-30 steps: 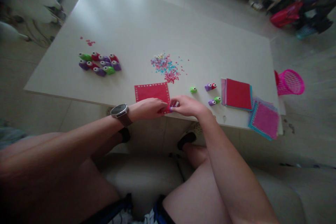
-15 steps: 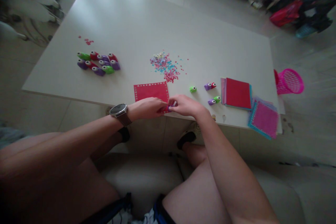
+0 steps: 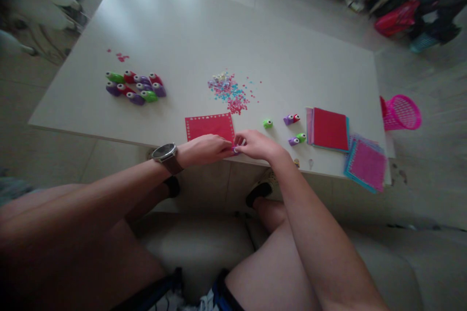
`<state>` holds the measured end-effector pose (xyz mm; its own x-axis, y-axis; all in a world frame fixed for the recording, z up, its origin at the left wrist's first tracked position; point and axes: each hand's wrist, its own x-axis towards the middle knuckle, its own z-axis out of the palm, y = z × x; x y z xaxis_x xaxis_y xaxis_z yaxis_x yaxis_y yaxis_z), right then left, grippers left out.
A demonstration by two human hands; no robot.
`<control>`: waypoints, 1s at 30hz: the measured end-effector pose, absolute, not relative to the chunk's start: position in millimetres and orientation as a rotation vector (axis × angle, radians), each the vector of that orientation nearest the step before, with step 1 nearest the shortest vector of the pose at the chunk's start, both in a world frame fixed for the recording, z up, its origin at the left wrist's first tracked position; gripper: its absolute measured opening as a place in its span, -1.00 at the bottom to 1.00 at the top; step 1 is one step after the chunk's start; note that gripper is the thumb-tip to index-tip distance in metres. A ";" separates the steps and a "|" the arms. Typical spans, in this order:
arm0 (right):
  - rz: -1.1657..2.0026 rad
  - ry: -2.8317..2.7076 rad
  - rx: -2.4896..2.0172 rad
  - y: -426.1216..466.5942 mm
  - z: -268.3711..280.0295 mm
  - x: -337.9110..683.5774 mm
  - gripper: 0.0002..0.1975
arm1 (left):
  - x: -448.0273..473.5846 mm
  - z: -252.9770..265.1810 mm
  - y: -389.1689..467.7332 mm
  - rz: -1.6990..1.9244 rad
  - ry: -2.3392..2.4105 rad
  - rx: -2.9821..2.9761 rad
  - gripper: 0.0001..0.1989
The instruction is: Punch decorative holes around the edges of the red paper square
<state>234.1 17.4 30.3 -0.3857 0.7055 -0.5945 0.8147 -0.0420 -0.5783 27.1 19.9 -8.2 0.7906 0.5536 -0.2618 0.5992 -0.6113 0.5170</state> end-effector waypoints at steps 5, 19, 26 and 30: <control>-1.154 2.094 1.790 17.3 31.3 224.8 -0.93 | 32.6 -5.5 21.4 -0.148 0.938 2.352 -0.38; -0.984 1.967 1.800 21.3 33.8 213.7 -0.85 | 41.9 1.4 22.8 -0.280 1.016 2.391 -0.56; -1.049 2.015 1.884 24.5 50.5 242.9 -0.87 | 29.8 3.7 33.7 -0.169 0.804 2.370 -0.56; -1.038 2.139 1.897 23.1 50.5 250.3 -0.83 | 29.3 0.5 32.5 -0.191 0.820 2.364 -0.59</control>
<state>250.3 23.1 50.5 -0.2190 0.8412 -0.4943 0.9090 -0.0083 -0.4167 29.3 32.5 0.5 0.7968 0.5108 -0.3229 0.6010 -0.6138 0.5119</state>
